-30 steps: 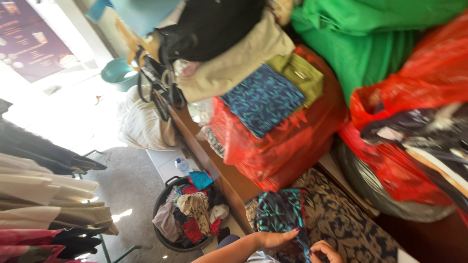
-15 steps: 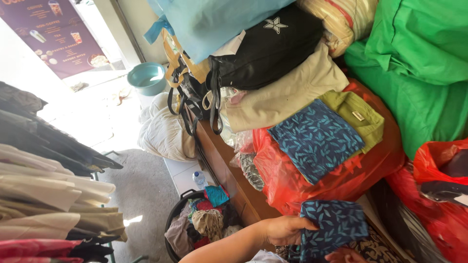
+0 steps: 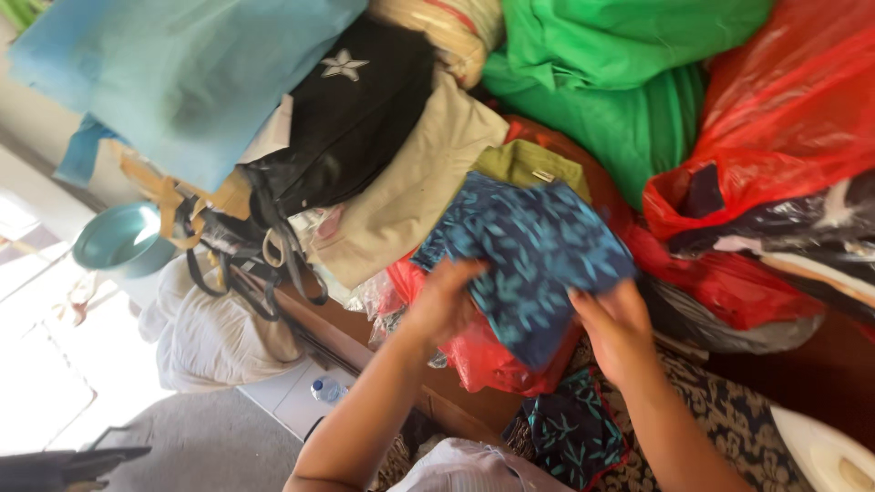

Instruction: The person irons a patterned piece of clothing on a small ironing board, smoothing it with their hands and using a white iron. They fold the item and place it on a nearby stack of clothes, then pick up another piece from a basket to iron.

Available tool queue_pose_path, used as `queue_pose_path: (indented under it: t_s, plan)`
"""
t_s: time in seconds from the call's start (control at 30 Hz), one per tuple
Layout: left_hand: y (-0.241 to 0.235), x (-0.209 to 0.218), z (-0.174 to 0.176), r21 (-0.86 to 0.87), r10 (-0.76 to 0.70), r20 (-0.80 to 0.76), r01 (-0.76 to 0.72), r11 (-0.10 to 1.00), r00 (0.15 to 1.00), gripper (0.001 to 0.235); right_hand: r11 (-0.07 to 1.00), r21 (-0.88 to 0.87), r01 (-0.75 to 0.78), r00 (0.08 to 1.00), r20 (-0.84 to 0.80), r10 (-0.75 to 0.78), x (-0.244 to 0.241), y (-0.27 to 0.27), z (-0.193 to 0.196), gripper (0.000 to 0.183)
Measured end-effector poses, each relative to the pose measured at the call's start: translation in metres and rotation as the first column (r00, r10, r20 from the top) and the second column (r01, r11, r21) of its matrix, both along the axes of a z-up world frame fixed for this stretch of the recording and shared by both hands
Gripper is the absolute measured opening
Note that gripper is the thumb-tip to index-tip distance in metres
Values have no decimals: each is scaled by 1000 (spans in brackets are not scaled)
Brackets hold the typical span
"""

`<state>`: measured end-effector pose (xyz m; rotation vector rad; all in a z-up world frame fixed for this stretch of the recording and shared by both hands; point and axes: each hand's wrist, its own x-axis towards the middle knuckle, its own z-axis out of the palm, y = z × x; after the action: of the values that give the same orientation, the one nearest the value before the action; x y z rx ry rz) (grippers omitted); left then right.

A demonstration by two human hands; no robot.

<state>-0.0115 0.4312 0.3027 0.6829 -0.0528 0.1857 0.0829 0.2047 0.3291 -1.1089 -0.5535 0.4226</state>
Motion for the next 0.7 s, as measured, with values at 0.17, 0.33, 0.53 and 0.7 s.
queue_pose_path:
  t_s: [0.17, 0.33, 0.53, 0.7]
  plan:
    - [32, 20, 1, 209, 428, -28, -414, 886, 903, 56, 994, -100, 53, 991, 129, -40, 58, 67, 8, 61]
    - [39, 10, -31, 417, 506, 22, -468, 779, 862, 69, 975, -195, 104, 982, 173, -70, 69, 75, -16, 81]
    - [64, 19, -47, 507, 541, 131, -525, 684, 831, 64, 951, -257, 174, 981, 132, -144, 51, 65, -26, 79]
    - [49, -2, -22, 773, 679, 141, -508, 379, 721, 56, 844, -350, 406, 850, 485, -208, 39, 64, -19, 82]
